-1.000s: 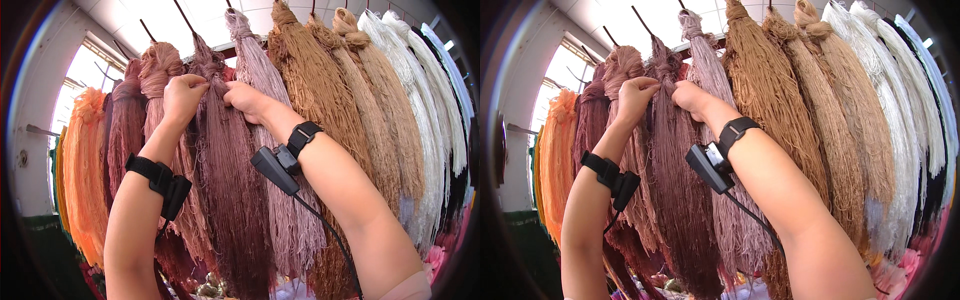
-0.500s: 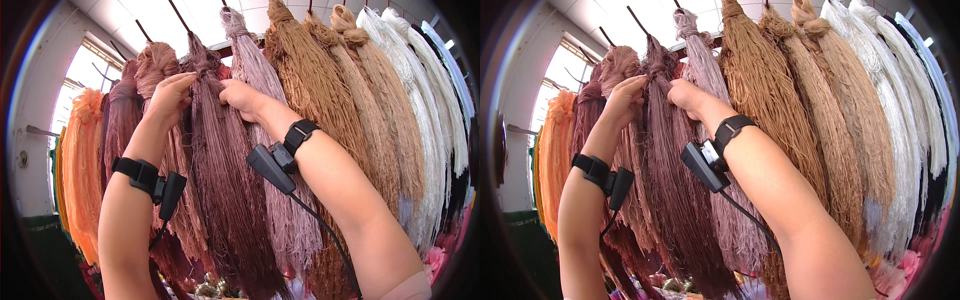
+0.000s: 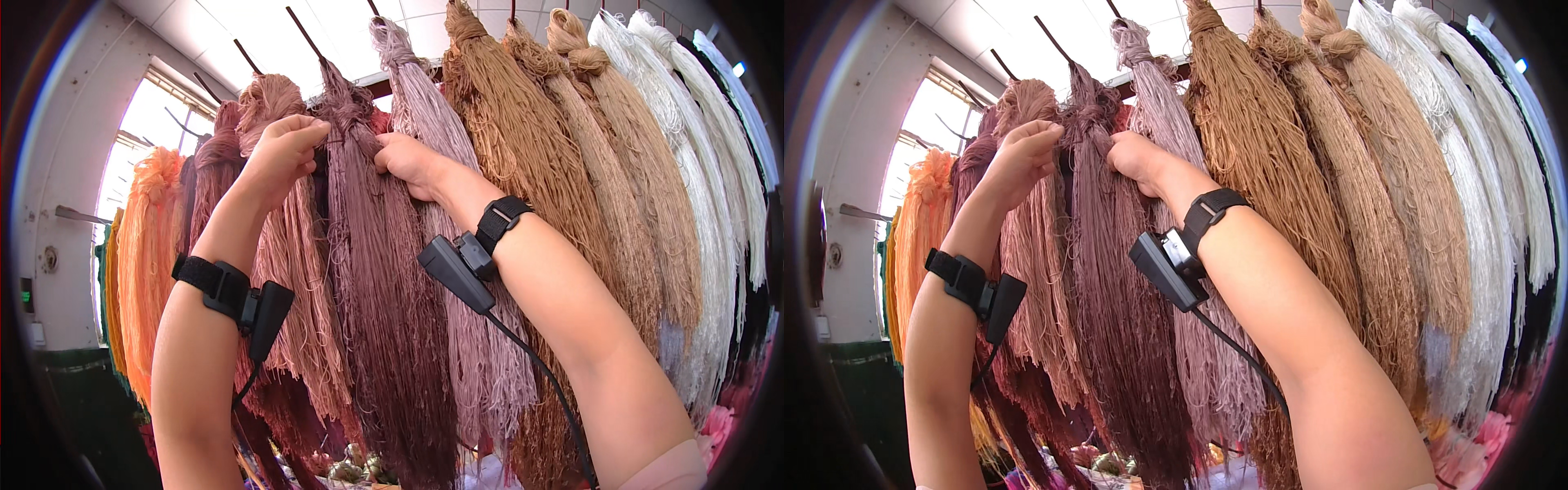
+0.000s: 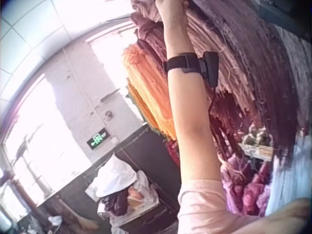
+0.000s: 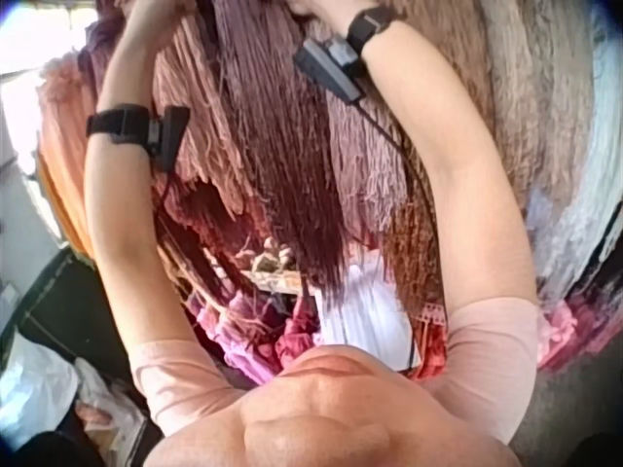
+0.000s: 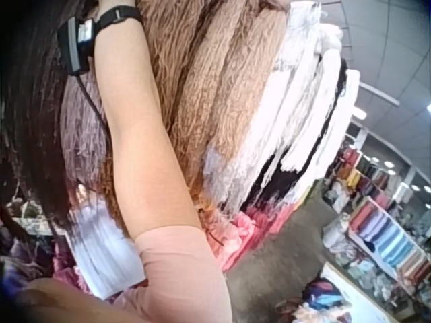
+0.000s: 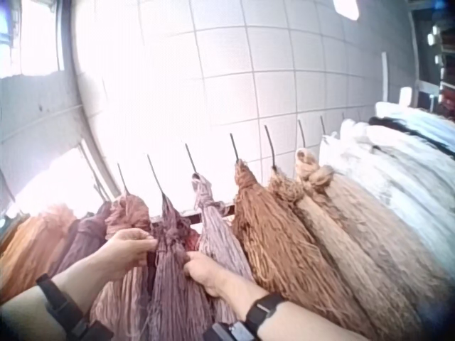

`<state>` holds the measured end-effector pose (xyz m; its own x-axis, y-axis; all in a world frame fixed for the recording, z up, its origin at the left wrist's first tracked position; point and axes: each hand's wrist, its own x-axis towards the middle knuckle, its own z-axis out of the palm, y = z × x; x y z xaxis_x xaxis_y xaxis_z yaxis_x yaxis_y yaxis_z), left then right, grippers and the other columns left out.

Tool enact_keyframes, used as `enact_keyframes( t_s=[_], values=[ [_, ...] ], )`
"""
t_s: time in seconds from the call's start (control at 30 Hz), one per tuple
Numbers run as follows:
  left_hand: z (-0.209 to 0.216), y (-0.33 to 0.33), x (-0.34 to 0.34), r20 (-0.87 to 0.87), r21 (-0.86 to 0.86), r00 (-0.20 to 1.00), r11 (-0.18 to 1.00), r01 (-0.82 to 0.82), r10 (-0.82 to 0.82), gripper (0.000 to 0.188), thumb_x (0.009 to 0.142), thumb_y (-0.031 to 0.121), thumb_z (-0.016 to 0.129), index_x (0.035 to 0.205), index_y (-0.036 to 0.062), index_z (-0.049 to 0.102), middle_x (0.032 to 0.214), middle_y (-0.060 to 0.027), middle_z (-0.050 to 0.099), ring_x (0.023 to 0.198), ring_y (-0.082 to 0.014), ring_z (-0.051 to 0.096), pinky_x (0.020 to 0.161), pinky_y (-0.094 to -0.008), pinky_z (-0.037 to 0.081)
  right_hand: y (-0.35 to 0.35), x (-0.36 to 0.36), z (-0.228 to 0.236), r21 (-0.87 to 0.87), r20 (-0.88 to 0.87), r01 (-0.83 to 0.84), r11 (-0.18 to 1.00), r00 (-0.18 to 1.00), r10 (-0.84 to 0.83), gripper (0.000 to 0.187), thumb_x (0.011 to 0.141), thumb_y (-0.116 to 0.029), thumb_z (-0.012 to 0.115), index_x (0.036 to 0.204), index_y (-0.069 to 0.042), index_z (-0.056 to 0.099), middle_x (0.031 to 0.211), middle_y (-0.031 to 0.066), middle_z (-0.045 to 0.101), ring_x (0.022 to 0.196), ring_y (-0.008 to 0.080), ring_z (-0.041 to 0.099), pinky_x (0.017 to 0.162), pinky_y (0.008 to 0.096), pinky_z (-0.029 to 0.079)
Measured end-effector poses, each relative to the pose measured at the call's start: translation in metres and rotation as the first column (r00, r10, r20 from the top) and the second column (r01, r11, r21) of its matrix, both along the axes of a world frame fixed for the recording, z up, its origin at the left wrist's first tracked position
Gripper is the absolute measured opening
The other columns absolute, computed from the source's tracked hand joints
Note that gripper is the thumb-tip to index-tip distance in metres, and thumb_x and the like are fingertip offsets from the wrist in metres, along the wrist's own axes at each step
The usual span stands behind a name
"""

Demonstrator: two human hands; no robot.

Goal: The person pulls individual strands of thread from large hanging bundles of various colors and threads them through the holes of a plastic organizer. They consult a paper chart while moving between different yarn bundles to repeat the threading process for each color.

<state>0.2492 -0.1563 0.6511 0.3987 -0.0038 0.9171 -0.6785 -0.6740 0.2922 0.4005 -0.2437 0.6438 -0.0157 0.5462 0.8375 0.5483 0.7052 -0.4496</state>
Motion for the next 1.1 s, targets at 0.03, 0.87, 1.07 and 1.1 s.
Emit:
enact_keyframes(
  t_s=[0.03, 0.87, 1.07, 1.1],
  values=[
    [0.001, -0.001, 0.003, 0.063, 0.01, 0.978, 0.979, -0.201, 0.2, 0.012, 0.073, 0.013, 0.056, 0.081, 0.0056, 0.051, 0.061, 0.0039, 0.045, 0.05, -0.003, 0.035, 0.045, -0.0157, 0.03, 0.0, 0.002, 0.001, -0.003, 0.014, 0.027, 1.0, 1.0, -0.026, 0.031, 0.064, 0.005, 0.037, 0.093, 0.002, 0.046, 0.082, 0.0111, 0.051, 0.073, 0.0199, 0.048, 0.068, 0.0305, 0.041],
    [0.005, -0.002, 0.028, 0.249, -0.005, 0.883, 0.912, -0.411, 0.399, 0.014, 0.076, 0.018, 0.054, 0.084, 0.006, 0.055, 0.055, 0.0074, 0.041, 0.049, -0.0016, 0.034, 0.047, -0.0188, 0.028, 0.005, 0.004, -0.001, 0.059, 0.036, -0.02, 0.998, 0.999, 0.018, 0.028, 0.064, 0.007, 0.035, 0.089, 0.004, 0.049, 0.078, 0.0107, 0.054, 0.07, 0.0188, 0.051, 0.065, 0.0297, 0.042],
    [-0.006, -0.01, 0.027, 0.184, -0.19, 0.982, 0.979, 0.081, -0.045, 0.007, 0.082, 0.019, 0.046, 0.083, 0.0118, 0.047, 0.063, 0.0071, 0.039, 0.047, -0.0039, 0.031, 0.053, -0.0202, 0.031, 0.005, 0.005, 0.001, 0.069, 0.045, 0.059, 0.996, 0.997, -0.062, 0.025, 0.066, 0.005, 0.036, 0.085, 0.002, 0.051, 0.077, 0.0095, 0.054, 0.068, 0.0181, 0.05, 0.063, 0.0297, 0.041],
    [-0.008, -0.007, 0.022, 0.161, -0.16, 0.974, 0.969, 0.187, -0.162, 0.006, 0.082, 0.017, 0.044, 0.082, 0.011, 0.045, 0.066, 0.0055, 0.039, 0.048, -0.0042, 0.032, 0.052, -0.0202, 0.032, 0.005, 0.003, 0.001, 0.065, 0.044, 0.05, 0.997, 0.998, -0.053, 0.025, 0.066, 0.005, 0.036, 0.085, 0.002, 0.051, 0.077, 0.0095, 0.054, 0.068, 0.0181, 0.05, 0.063, 0.0297, 0.041]
  ],
)
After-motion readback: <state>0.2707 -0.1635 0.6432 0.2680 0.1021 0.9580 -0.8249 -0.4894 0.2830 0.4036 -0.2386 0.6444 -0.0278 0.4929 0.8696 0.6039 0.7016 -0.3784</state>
